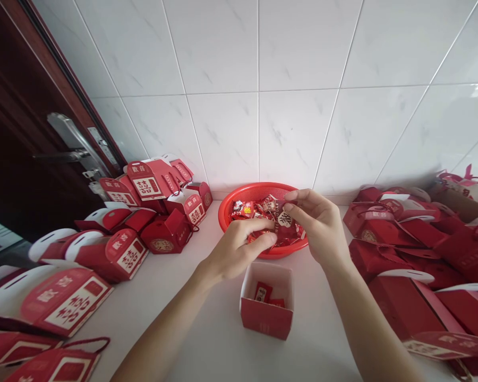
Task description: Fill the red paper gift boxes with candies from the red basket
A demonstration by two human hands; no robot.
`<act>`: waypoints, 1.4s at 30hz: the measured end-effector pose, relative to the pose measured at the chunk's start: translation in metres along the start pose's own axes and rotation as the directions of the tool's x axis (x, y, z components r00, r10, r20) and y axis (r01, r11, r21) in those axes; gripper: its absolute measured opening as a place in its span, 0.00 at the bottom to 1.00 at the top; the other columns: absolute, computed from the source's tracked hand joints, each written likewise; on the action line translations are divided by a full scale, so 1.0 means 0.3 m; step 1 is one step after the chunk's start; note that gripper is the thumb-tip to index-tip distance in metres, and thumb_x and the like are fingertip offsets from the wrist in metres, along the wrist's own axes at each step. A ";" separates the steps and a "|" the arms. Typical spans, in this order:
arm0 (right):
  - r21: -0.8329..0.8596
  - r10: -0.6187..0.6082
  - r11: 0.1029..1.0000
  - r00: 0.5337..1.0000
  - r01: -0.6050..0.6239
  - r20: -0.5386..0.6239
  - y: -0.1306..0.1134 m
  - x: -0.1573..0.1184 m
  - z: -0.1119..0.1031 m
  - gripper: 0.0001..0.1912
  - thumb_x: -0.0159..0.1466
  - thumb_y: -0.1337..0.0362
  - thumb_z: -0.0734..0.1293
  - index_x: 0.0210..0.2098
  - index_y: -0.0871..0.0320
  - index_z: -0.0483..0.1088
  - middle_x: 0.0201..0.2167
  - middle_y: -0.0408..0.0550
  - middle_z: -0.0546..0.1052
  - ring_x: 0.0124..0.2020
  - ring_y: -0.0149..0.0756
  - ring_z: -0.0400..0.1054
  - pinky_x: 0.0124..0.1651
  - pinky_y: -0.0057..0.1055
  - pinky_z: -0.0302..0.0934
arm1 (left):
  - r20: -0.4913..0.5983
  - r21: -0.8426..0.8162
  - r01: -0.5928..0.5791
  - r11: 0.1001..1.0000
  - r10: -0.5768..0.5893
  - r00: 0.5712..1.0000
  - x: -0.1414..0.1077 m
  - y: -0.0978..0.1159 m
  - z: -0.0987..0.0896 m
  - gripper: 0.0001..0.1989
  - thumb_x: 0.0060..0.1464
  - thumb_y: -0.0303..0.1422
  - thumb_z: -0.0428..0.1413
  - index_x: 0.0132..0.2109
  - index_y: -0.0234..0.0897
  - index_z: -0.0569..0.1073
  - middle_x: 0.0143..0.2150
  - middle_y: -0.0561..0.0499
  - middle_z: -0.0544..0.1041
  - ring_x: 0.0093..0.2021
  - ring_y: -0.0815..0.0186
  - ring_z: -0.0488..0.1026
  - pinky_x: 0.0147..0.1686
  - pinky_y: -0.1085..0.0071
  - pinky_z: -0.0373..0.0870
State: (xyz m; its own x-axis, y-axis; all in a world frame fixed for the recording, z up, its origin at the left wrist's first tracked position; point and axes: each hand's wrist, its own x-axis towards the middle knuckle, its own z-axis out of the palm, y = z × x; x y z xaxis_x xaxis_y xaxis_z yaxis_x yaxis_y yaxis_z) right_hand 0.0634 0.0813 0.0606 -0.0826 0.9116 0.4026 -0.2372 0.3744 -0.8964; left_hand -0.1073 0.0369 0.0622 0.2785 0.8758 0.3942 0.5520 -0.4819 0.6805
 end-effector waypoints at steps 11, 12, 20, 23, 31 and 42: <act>-0.019 0.090 0.996 0.982 -0.088 0.167 -0.029 -0.004 -0.022 0.14 0.59 0.59 0.76 0.42 0.57 0.75 0.32 0.44 0.79 0.34 0.33 0.73 0.37 0.29 0.69 | -0.025 -0.195 0.020 0.981 -0.026 0.999 0.012 -0.026 0.009 0.12 0.65 0.39 0.55 0.37 0.38 0.78 0.36 0.51 0.80 0.43 0.59 0.77 0.43 0.67 0.72; -0.020 0.100 0.995 0.973 -0.098 0.207 -0.032 -0.003 -0.024 0.14 0.58 0.59 0.76 0.42 0.57 0.75 0.33 0.45 0.80 0.36 0.35 0.74 0.38 0.31 0.70 | -0.033 -0.196 0.020 0.980 -0.027 0.999 0.013 -0.027 0.008 0.12 0.65 0.39 0.55 0.37 0.38 0.78 0.35 0.51 0.80 0.44 0.58 0.77 0.43 0.67 0.72; -0.016 0.077 0.997 0.961 -0.075 0.266 -0.022 -0.001 -0.030 0.17 0.55 0.54 0.79 0.37 0.58 0.77 0.34 0.49 0.81 0.38 0.38 0.75 0.42 0.35 0.72 | -0.039 -0.144 0.029 0.989 -0.035 0.999 0.012 -0.031 0.004 0.15 0.65 0.41 0.54 0.33 0.37 0.77 0.32 0.51 0.77 0.42 0.58 0.77 0.43 0.66 0.72; -0.049 0.076 0.997 0.967 -0.066 0.242 -0.024 -0.003 -0.029 0.17 0.56 0.53 0.78 0.36 0.58 0.77 0.34 0.49 0.81 0.36 0.38 0.75 0.41 0.36 0.72 | -0.034 -0.127 0.053 0.991 -0.058 0.998 0.009 -0.023 0.001 0.16 0.65 0.41 0.54 0.31 0.38 0.76 0.31 0.52 0.77 0.41 0.59 0.76 0.41 0.66 0.73; -0.059 0.016 0.998 0.973 -0.002 0.230 -0.017 -0.006 -0.011 0.15 0.58 0.53 0.76 0.35 0.57 0.76 0.32 0.47 0.80 0.33 0.36 0.74 0.37 0.34 0.71 | -0.085 -0.013 0.007 1.000 -0.008 0.996 0.010 -0.011 -0.005 0.18 0.65 0.40 0.53 0.27 0.37 0.71 0.25 0.55 0.68 0.28 0.67 0.66 0.28 0.71 0.62; -0.127 0.023 0.992 0.963 0.011 0.268 -0.041 -0.010 -0.029 0.11 0.62 0.57 0.74 0.39 0.58 0.76 0.35 0.48 0.81 0.37 0.38 0.76 0.40 0.35 0.71 | -0.103 0.068 0.058 0.996 -0.050 0.993 -0.004 -0.030 -0.049 0.16 0.62 0.44 0.59 0.49 0.40 0.81 0.49 0.49 0.84 0.52 0.57 0.79 0.52 0.66 0.74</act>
State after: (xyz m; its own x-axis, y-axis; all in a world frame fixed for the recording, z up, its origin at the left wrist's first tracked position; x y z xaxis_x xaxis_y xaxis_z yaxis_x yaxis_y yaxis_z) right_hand 0.0750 0.0754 0.0687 -0.3441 0.8415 0.4165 -0.1135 0.4031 -0.9081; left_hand -0.1240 0.0399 0.0646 0.1677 0.8913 0.4212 0.6195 -0.4276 0.6583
